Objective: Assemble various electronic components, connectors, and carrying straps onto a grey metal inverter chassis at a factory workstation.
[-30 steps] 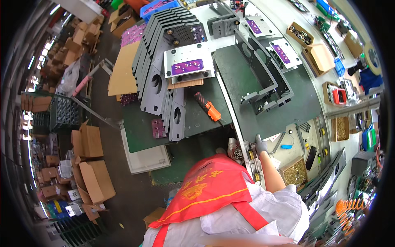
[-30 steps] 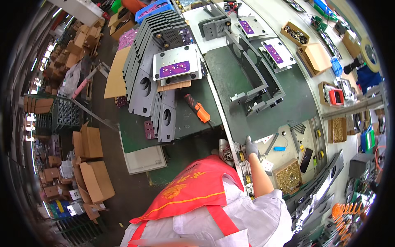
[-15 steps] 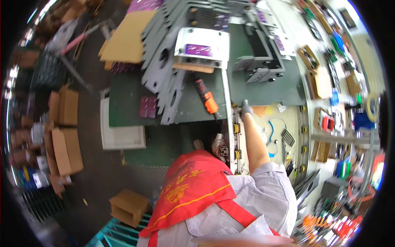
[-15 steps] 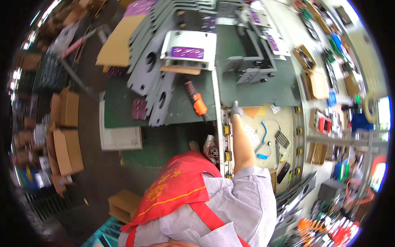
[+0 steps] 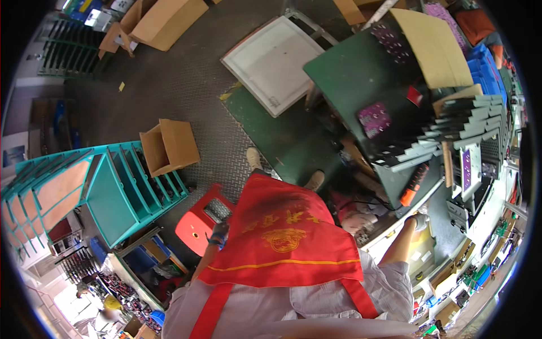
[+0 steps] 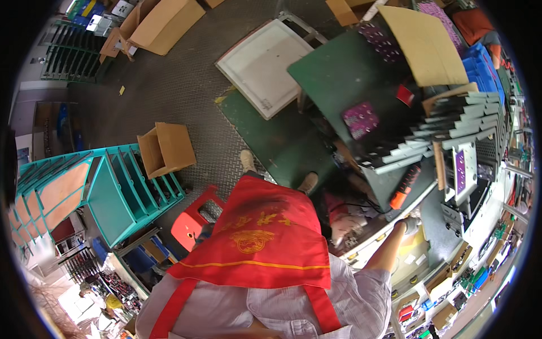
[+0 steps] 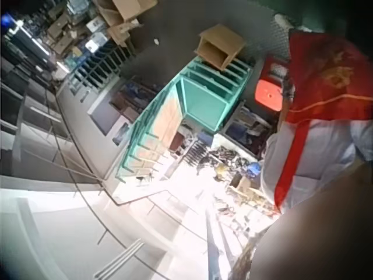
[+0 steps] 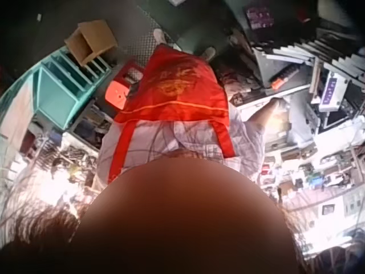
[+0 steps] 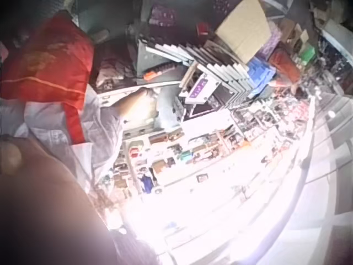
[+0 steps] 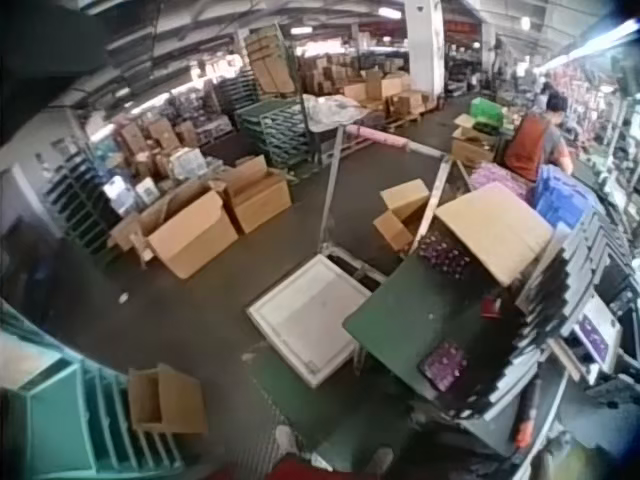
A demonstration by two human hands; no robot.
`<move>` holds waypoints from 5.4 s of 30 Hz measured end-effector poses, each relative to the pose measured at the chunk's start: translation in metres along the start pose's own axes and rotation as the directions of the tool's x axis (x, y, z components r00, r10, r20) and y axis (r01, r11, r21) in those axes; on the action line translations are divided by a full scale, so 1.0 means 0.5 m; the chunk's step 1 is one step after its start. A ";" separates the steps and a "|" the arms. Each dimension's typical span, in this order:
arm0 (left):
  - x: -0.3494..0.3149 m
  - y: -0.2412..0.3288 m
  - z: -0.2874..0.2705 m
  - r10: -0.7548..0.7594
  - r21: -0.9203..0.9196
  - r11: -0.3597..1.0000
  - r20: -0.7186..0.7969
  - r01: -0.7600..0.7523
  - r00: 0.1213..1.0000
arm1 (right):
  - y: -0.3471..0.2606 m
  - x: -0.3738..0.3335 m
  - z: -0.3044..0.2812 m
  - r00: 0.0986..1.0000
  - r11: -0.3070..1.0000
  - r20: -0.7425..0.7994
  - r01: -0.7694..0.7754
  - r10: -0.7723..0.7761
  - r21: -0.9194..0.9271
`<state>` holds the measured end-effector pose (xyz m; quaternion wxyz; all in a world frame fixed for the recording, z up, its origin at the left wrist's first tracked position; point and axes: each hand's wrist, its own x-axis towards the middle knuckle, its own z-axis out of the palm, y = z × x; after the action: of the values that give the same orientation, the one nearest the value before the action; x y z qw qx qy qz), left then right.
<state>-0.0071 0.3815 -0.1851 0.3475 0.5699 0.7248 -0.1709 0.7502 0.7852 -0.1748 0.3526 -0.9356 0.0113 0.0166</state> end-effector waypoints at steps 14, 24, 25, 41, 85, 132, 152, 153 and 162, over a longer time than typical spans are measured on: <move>0.312 -0.587 -0.388 -0.451 -0.624 0.589 0.275 0.515 0.849 | 0.141 -1.026 0.032 0.113 0.861 0.993 0.501 0.036 -0.089; 0.978 -0.585 -0.798 -0.343 -0.703 0.646 0.079 0.296 0.936 | 0.169 -1.343 0.425 0.114 0.734 0.950 0.611 0.290 -0.297; 1.046 -0.561 -0.821 -0.276 -0.625 0.732 0.093 0.272 0.957 | 0.171 -1.367 0.474 0.095 0.762 0.955 0.582 0.281 -0.283; 2.088 -0.541 -0.757 -0.099 0.054 0.992 -0.281 0.118 0.954 | 0.345 -1.443 1.091 0.731 0.817 0.670 0.305 0.128 -0.489; 0.780 -0.197 -1.565 -0.242 -0.575 0.762 -0.680 -0.298 0.692 | -0.468 -1.379 -0.141 0.856 0.839 0.390 0.088 -0.339 0.537; 0.374 1.902 -0.023 0.820 0.314 0.267 0.423 -0.911 0.386 | 0.620 -0.408 -0.719 0.380 0.316 -0.009 -0.755 0.925 0.574; 0.103 1.752 0.015 0.939 -0.005 -0.105 0.329 -0.994 -0.101 | 0.558 -0.309 -1.247 0.755 0.451 -0.358 -0.629 0.550 -0.633; 0.081 1.737 0.022 0.927 -0.098 -0.063 0.363 -0.993 -0.095 | 0.545 -0.314 -1.271 0.739 0.483 -0.396 -0.662 0.545 -0.573; -0.270 1.573 -0.075 0.672 -0.115 -0.713 0.168 -0.692 -0.721 | 0.276 -0.573 -1.418 0.821 0.775 -0.096 -0.484 0.563 0.406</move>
<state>0.7393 0.5400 0.0520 0.3154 0.8851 -0.2982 0.1681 0.4760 0.2162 0.2776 0.4973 -0.8090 0.3130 0.0125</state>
